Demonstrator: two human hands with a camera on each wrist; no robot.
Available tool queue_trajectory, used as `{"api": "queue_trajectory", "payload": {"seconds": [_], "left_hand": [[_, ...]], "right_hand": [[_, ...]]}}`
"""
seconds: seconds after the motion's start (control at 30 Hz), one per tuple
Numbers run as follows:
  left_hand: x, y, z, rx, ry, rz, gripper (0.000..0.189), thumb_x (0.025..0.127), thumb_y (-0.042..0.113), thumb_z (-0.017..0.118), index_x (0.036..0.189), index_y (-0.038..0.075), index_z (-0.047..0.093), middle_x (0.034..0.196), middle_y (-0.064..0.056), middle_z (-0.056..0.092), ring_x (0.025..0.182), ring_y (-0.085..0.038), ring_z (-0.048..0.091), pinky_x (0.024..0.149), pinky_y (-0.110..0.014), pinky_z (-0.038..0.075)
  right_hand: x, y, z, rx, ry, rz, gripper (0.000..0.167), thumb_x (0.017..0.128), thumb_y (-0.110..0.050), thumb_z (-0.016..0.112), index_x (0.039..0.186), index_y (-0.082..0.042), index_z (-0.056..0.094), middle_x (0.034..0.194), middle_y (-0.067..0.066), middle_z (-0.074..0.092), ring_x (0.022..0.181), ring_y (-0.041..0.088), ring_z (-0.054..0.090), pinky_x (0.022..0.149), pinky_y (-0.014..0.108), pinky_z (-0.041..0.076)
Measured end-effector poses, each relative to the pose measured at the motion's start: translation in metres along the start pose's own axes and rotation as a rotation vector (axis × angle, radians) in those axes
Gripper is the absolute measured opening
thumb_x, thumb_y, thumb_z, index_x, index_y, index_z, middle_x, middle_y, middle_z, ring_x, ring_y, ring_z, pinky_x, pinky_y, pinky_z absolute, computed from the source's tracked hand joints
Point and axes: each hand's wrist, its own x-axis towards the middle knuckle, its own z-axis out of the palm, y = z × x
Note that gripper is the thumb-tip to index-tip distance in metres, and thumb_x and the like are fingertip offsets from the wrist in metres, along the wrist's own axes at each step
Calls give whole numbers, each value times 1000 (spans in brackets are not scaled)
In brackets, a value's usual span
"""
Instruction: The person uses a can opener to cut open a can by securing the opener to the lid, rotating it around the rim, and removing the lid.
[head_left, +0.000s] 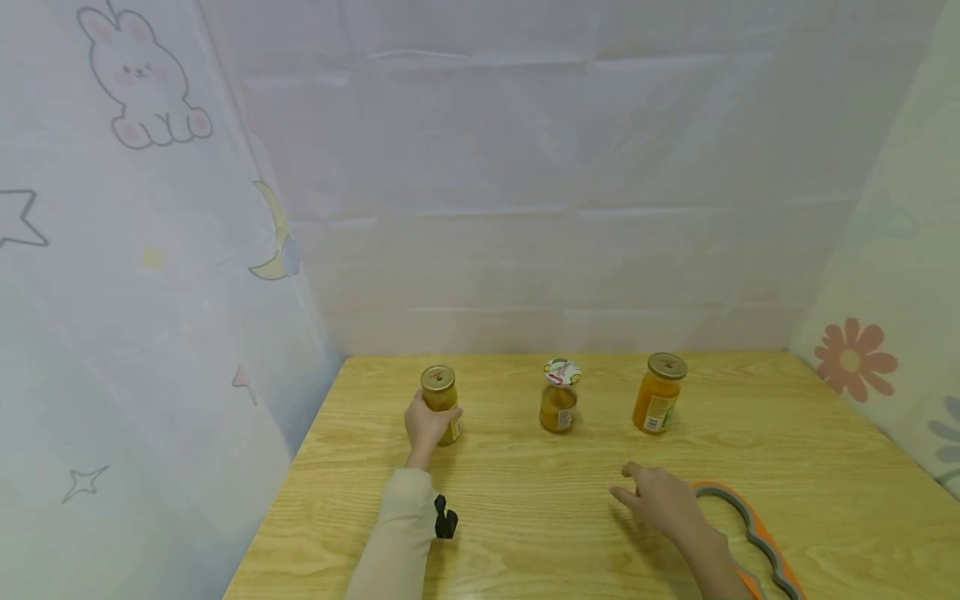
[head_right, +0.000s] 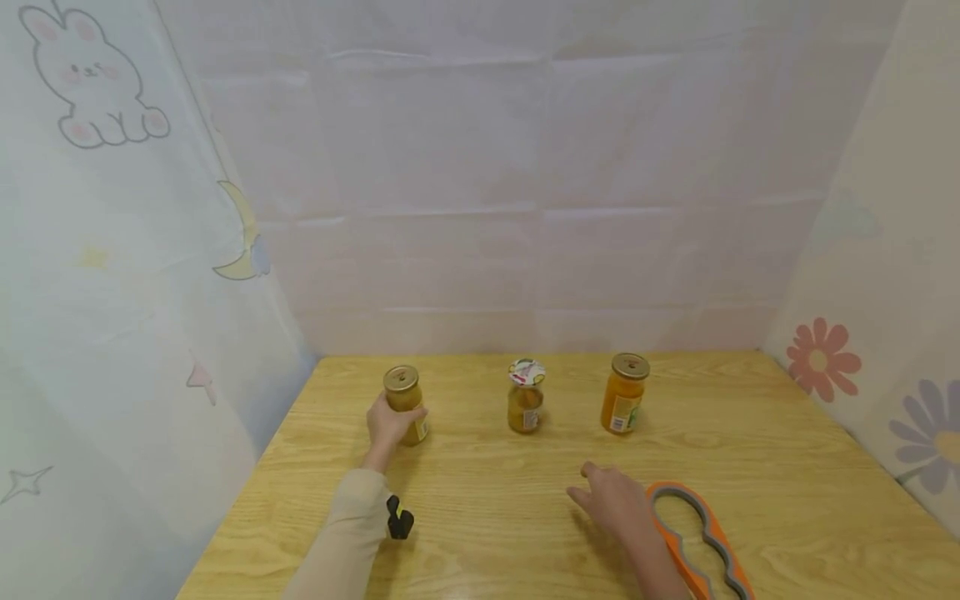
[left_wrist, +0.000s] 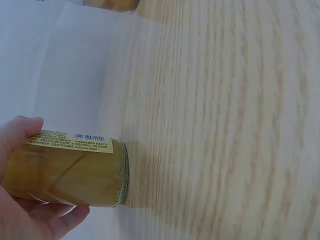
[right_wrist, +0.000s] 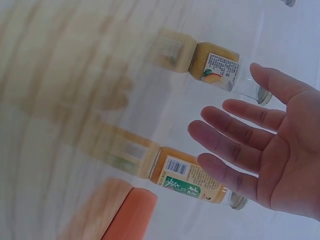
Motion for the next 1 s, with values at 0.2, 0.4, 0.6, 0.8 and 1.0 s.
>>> {"api": "queue_trajectory", "payload": {"seconds": [0.2, 0.4, 0.6, 0.8, 1.0], "left_hand": [[-6, 3, 0, -8, -12, -6, 52, 63, 11, 81, 106, -3, 54, 98, -17, 61, 89, -34, 58, 76, -47, 46], [-18, 9, -5, -10, -14, -18, 53, 62, 12, 81, 105, -4, 54, 96, -17, 61, 87, -33, 58, 75, -46, 47], [-35, 17, -12, -47, -35, 31, 49, 61, 6, 80, 101, -5, 55, 92, -16, 61, 83, -32, 59, 70, -44, 48], [-53, 29, -17, -67, -99, 53, 51, 60, 5, 80, 103, -6, 55, 93, -17, 61, 84, -32, 59, 68, -42, 50], [-67, 40, -17, -101, -166, 80, 53, 60, 5, 80, 105, -5, 54, 95, -16, 61, 85, -31, 59, 68, -40, 50]], "right_hand": [[-2, 1, -1, 1, -7, 2, 36, 79, -23, 66, 98, 7, 60, 62, 3, 60, 48, 11, 54, 43, 22, 44], [-4, -2, -2, 4, -26, 29, 36, 79, -24, 66, 99, 5, 60, 64, 3, 61, 51, 13, 56, 45, 25, 46], [-4, -2, 2, -9, -24, 39, 35, 79, -24, 67, 98, 5, 60, 61, 1, 60, 48, 11, 54, 42, 22, 44], [-4, -1, 4, 5, -32, 44, 37, 79, -25, 66, 99, 5, 60, 61, 1, 59, 48, 10, 53, 42, 23, 44], [-3, -1, 4, 21, -29, 40, 37, 79, -25, 66, 100, 6, 60, 62, 2, 60, 48, 10, 54, 43, 23, 44]]}}
